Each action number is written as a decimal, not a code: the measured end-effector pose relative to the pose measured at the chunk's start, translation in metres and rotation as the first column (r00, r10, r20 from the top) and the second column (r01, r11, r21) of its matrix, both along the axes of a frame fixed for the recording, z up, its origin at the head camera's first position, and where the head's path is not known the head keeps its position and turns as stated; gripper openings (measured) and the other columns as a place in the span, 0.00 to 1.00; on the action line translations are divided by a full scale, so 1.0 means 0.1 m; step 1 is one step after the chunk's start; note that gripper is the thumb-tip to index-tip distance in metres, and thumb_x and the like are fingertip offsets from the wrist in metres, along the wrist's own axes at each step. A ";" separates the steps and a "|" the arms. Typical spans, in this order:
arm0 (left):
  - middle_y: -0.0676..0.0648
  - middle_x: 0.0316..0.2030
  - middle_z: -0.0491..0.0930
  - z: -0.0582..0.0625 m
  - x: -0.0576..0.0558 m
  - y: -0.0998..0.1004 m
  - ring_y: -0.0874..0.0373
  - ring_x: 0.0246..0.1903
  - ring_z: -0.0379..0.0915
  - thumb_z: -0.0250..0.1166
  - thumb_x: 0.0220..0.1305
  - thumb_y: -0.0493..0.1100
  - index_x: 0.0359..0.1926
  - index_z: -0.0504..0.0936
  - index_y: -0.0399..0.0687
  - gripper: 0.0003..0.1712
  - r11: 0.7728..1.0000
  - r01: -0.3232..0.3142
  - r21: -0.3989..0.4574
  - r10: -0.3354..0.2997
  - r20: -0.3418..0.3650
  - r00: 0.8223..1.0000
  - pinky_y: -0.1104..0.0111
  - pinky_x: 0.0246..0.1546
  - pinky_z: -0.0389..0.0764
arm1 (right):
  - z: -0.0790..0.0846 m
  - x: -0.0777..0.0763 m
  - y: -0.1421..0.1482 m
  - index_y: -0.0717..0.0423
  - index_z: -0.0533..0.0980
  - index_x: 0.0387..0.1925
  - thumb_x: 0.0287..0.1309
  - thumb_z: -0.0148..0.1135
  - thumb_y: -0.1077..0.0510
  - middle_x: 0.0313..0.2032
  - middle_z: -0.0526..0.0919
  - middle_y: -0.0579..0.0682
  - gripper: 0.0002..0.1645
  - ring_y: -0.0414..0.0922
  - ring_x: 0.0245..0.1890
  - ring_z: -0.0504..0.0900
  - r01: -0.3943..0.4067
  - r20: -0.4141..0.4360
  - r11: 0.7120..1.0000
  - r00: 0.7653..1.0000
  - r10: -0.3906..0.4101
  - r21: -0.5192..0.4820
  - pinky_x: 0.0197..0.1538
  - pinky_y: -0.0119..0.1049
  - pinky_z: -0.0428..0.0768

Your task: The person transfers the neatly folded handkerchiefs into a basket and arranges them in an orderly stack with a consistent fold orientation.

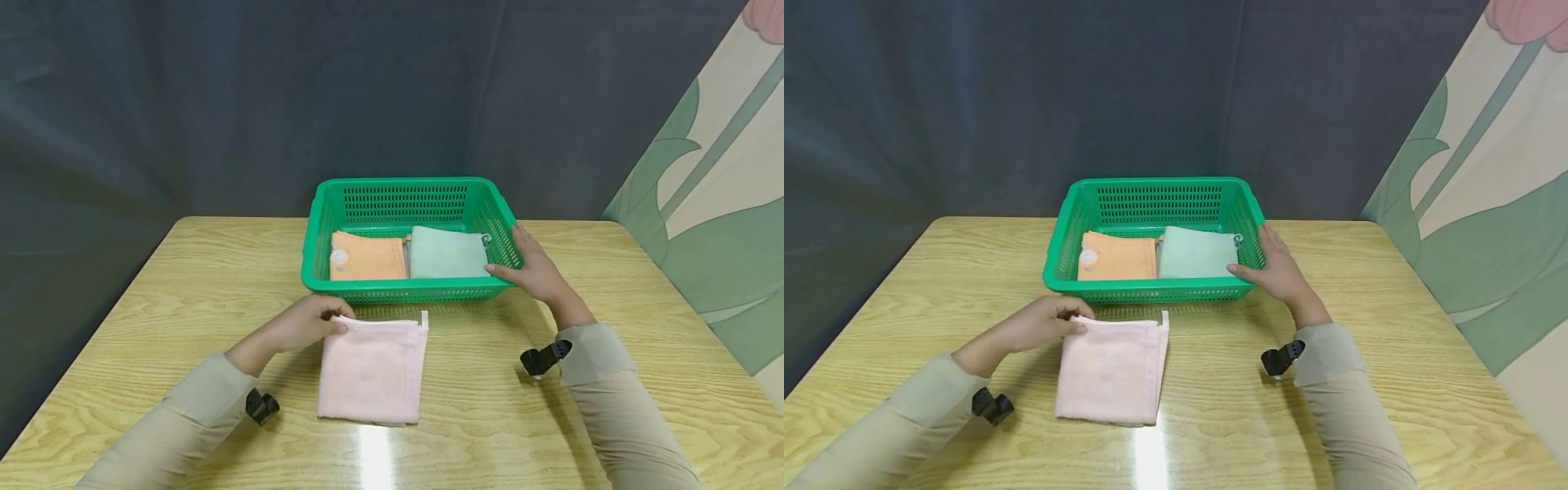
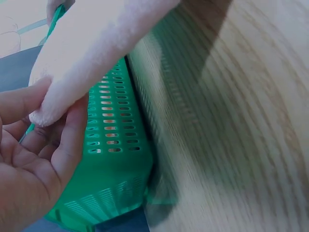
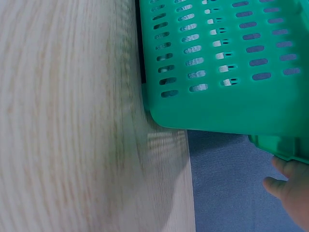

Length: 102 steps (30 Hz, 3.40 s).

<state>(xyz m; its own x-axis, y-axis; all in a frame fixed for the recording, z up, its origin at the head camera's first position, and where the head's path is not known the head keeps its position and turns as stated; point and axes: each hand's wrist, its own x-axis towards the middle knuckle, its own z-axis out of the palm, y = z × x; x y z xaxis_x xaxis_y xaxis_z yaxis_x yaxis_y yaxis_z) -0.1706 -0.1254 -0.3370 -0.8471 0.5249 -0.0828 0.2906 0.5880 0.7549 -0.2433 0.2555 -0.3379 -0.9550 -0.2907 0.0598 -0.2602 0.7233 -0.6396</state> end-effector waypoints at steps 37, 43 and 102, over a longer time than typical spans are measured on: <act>0.49 0.30 0.71 0.34 0.00 0.11 0.55 0.32 0.61 0.57 0.62 0.34 0.41 0.81 0.40 0.09 0.993 -0.015 0.115 0.019 -0.036 0.999 0.70 0.28 0.66 | -0.02 -0.01 0.01 0.64 0.34 0.69 0.55 0.59 0.44 0.70 0.33 0.61 0.58 0.60 0.69 0.34 0.007 -0.021 1.000 1.000 -0.007 -0.002 0.65 0.62 0.42; 0.47 0.34 0.73 0.39 0.01 0.15 0.55 0.34 0.62 0.58 0.61 0.34 0.40 0.81 0.40 0.08 0.992 -0.022 0.125 0.029 -0.056 0.998 0.70 0.30 0.68 | -0.04 -0.02 0.02 0.65 0.34 0.69 0.55 0.59 0.43 0.70 0.33 0.61 0.58 0.60 0.69 0.34 0.011 -0.031 1.000 0.999 -0.012 -0.005 0.65 0.62 0.42; 0.52 0.28 0.74 0.81 -0.16 0.08 0.63 0.27 0.69 0.54 0.63 0.30 0.45 0.73 0.27 0.11 0.891 -0.149 0.428 0.185 -0.043 0.982 0.71 0.29 0.73 | -0.01 -0.02 0.00 0.63 0.33 0.69 0.56 0.58 0.43 0.70 0.33 0.61 0.58 0.60 0.69 0.34 0.009 -0.013 1.000 1.000 -0.009 0.007 0.65 0.62 0.42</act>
<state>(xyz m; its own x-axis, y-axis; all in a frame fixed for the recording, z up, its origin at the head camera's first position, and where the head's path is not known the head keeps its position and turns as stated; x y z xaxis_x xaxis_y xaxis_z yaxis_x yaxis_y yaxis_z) -0.1870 -0.1178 -0.2556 -0.9198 0.3453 0.1866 0.2865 0.2658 0.9205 -0.2449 0.2559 -0.3387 -0.9567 -0.2824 0.0703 -0.2619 0.7301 -0.6312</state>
